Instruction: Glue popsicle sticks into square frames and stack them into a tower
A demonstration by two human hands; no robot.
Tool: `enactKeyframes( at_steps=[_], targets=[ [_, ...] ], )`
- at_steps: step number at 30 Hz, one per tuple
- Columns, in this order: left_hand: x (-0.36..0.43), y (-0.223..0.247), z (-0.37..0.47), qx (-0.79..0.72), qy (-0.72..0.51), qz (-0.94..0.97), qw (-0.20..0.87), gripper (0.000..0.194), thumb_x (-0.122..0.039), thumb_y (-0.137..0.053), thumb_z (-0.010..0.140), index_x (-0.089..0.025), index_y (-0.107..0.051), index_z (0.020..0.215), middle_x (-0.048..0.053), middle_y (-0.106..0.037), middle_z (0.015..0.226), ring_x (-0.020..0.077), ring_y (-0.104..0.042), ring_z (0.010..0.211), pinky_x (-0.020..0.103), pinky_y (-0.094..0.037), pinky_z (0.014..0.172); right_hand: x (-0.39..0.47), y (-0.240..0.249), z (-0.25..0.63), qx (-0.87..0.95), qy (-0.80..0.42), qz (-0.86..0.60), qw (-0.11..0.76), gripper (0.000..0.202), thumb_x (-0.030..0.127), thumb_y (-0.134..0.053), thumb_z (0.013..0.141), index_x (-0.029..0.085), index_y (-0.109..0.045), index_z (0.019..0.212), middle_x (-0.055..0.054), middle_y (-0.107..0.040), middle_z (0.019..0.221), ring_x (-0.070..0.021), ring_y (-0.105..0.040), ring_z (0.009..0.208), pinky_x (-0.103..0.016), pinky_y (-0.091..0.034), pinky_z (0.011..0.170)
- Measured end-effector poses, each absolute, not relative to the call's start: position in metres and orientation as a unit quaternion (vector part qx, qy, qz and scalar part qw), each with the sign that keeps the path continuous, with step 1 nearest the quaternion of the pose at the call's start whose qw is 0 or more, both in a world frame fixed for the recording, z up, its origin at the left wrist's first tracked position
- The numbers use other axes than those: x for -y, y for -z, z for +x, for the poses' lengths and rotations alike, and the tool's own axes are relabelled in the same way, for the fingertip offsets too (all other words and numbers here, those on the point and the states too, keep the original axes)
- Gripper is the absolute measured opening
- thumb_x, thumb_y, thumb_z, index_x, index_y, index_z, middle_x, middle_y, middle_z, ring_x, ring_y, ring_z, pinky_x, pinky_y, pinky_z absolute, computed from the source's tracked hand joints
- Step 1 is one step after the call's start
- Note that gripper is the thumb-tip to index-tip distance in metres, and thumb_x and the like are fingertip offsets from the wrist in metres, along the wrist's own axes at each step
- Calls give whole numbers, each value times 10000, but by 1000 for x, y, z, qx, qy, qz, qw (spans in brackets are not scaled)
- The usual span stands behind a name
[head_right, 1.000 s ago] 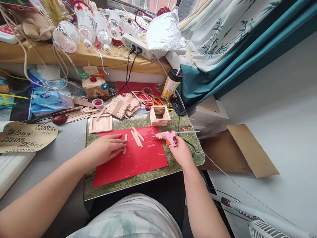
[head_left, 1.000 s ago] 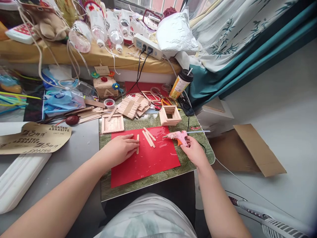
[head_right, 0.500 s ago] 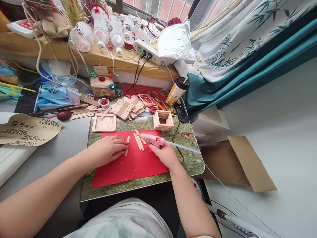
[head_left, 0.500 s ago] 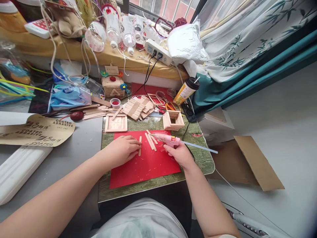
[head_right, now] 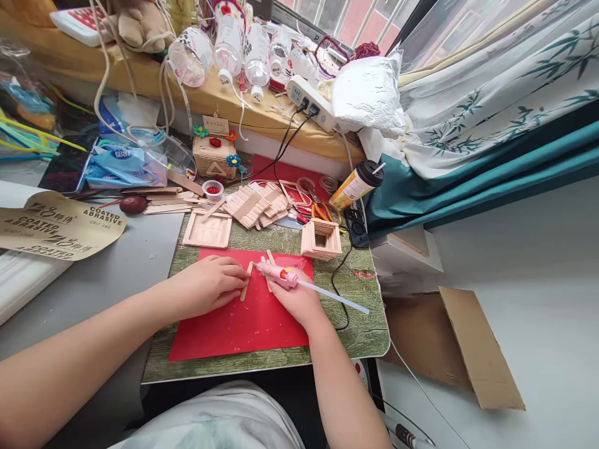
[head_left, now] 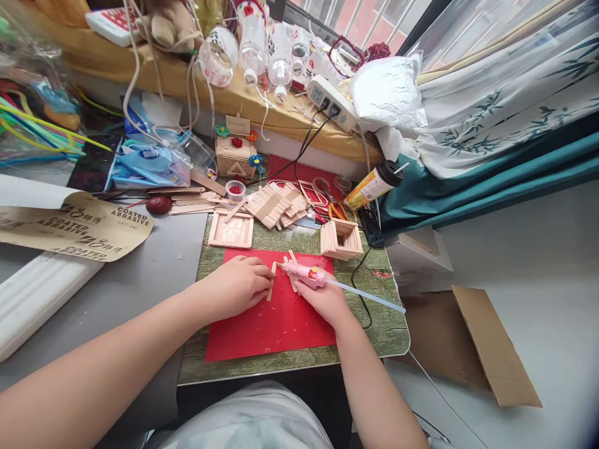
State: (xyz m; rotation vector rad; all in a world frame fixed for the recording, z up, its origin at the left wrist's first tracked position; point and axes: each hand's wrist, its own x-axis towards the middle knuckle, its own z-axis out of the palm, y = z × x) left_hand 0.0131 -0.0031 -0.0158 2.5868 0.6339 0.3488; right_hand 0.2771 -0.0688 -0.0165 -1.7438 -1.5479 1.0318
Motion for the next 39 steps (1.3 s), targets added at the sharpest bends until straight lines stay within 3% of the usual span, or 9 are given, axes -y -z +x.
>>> enactKeyframes(
  at_steps=[9,14,25,39],
  targets=[
    [3,19,14,-230,-133,936,229,205,-229,-594,1012,-267,-796,1008,37,-785,1215,250,-664,1128,401,-488,986,69,29,274,585,-331,-694,257,248,477,-707,900,253,-793,961,-58,-779,907,-262,-718,849,-415,-587,839],
    [3,18,13,-231,-132,935,235,213,-220,-594,1000,-270,-797,958,34,-779,1211,246,-661,1107,394,-477,965,71,30,273,580,-312,-713,238,222,454,-775,853,267,-783,973,-41,-785,943,-263,-712,858,-406,-567,835],
    [3,14,13,-238,-140,925,262,242,-183,-591,982,-270,-792,879,10,-782,1167,231,-667,1075,380,-467,983,69,34,272,579,-308,-712,250,217,451,-760,874,286,-801,1009,-43,-798,972,-278,-735,903,-425,-580,888],
    [5,19,13,-247,-140,927,246,235,-224,-585,996,-276,-813,1017,33,-791,1197,245,-687,1087,400,-504,992,69,29,269,578,-309,-718,236,226,493,-718,898,276,-777,929,-37,-785,913,-261,-714,835,-394,-556,789]
  ],
)
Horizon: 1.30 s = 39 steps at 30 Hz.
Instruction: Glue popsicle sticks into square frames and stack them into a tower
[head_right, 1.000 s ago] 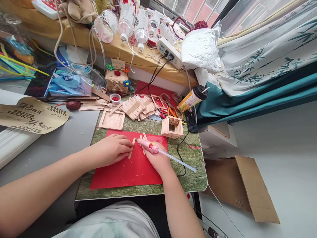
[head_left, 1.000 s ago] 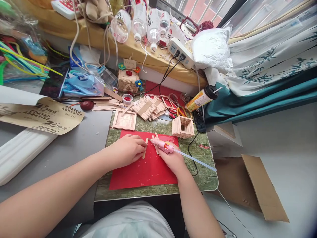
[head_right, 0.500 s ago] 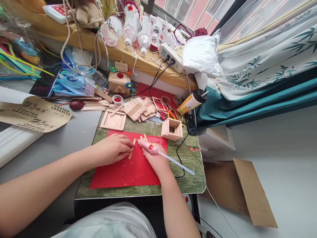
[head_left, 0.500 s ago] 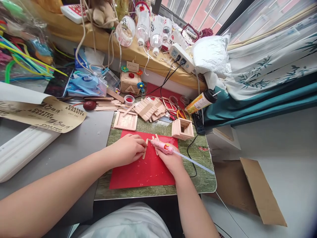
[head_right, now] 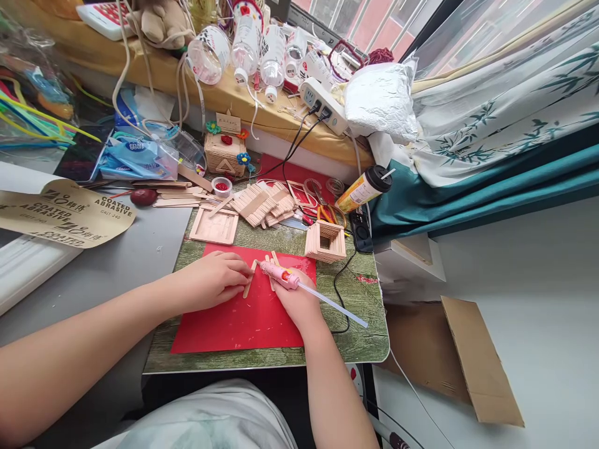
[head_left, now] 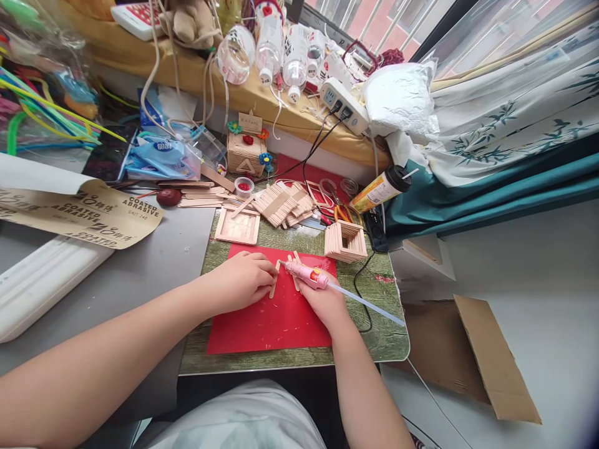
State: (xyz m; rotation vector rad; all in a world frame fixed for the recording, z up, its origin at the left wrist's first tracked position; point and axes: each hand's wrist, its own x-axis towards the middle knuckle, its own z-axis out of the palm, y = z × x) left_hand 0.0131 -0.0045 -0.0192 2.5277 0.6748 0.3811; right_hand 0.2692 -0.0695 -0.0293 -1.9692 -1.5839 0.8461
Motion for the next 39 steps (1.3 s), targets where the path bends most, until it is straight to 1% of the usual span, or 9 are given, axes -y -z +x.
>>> enactKeyframes(
  at_steps=[4,7,13,18,22,25,27,33,39],
  targets=[
    [5,23,13,-221,-166,933,230,249,-217,-590,993,-290,-824,1033,37,-806,1171,252,-690,1123,392,-530,1007,72,27,269,579,-282,-733,218,264,526,-715,899,267,-729,850,-29,-761,849,-246,-686,774,-372,-519,707],
    [5,25,12,-213,-175,934,227,244,-213,-601,989,-293,-824,1048,33,-806,1183,249,-699,1130,392,-541,1005,73,26,269,593,-274,-726,216,268,520,-708,907,263,-699,831,-24,-739,827,-239,-669,755,-364,-499,697],
    [4,21,12,-217,-134,942,218,235,-220,-578,1007,-258,-804,957,27,-785,1246,252,-694,1150,404,-529,1010,73,25,273,613,-283,-707,210,258,504,-693,923,266,-692,822,-23,-719,828,-231,-656,759,-355,-487,711],
    [6,18,12,-224,-111,944,217,233,-210,-571,1001,-257,-789,938,46,-778,1164,233,-702,1020,383,-522,950,73,25,272,612,-283,-708,210,260,507,-686,929,265,-709,839,-21,-733,830,-233,-673,780,-357,-507,746],
    [6,18,11,-225,-121,939,232,222,-197,-578,990,-261,-786,944,48,-780,1096,231,-697,1025,359,-515,940,74,21,273,609,-307,-693,235,205,454,-705,917,263,-774,945,-44,-783,944,-254,-717,881,-378,-557,823],
    [7,18,11,-228,-125,937,233,222,-213,-577,999,-255,-792,960,48,-785,1128,237,-695,1070,361,-506,963,80,15,278,591,-366,-649,308,267,392,-680,947,271,-790,1158,-70,-791,1184,-282,-729,1119,-410,-566,991],
    [6,17,10,-228,-125,937,232,221,-215,-584,997,-254,-799,968,48,-787,1148,236,-699,1074,363,-504,956,89,10,284,587,-399,-630,315,287,373,-682,959,292,-783,1215,-64,-773,1266,-284,-713,1195,-418,-557,1043],
    [3,12,9,-224,-106,936,251,247,-224,-569,1015,-276,-810,995,13,-786,1189,224,-694,1127,361,-493,990,118,-2,292,654,-409,-604,201,177,352,-682,976,278,-805,1080,-50,-776,1022,-248,-731,975,-372,-574,885],
    [1,13,9,-223,-100,939,244,248,-230,-564,1019,-259,-806,1061,26,-788,1205,225,-682,1155,357,-484,1046,122,-2,281,659,-386,-619,183,137,379,-696,967,258,-750,931,-26,-714,886,-207,-672,817,-311,-531,739]
  ],
)
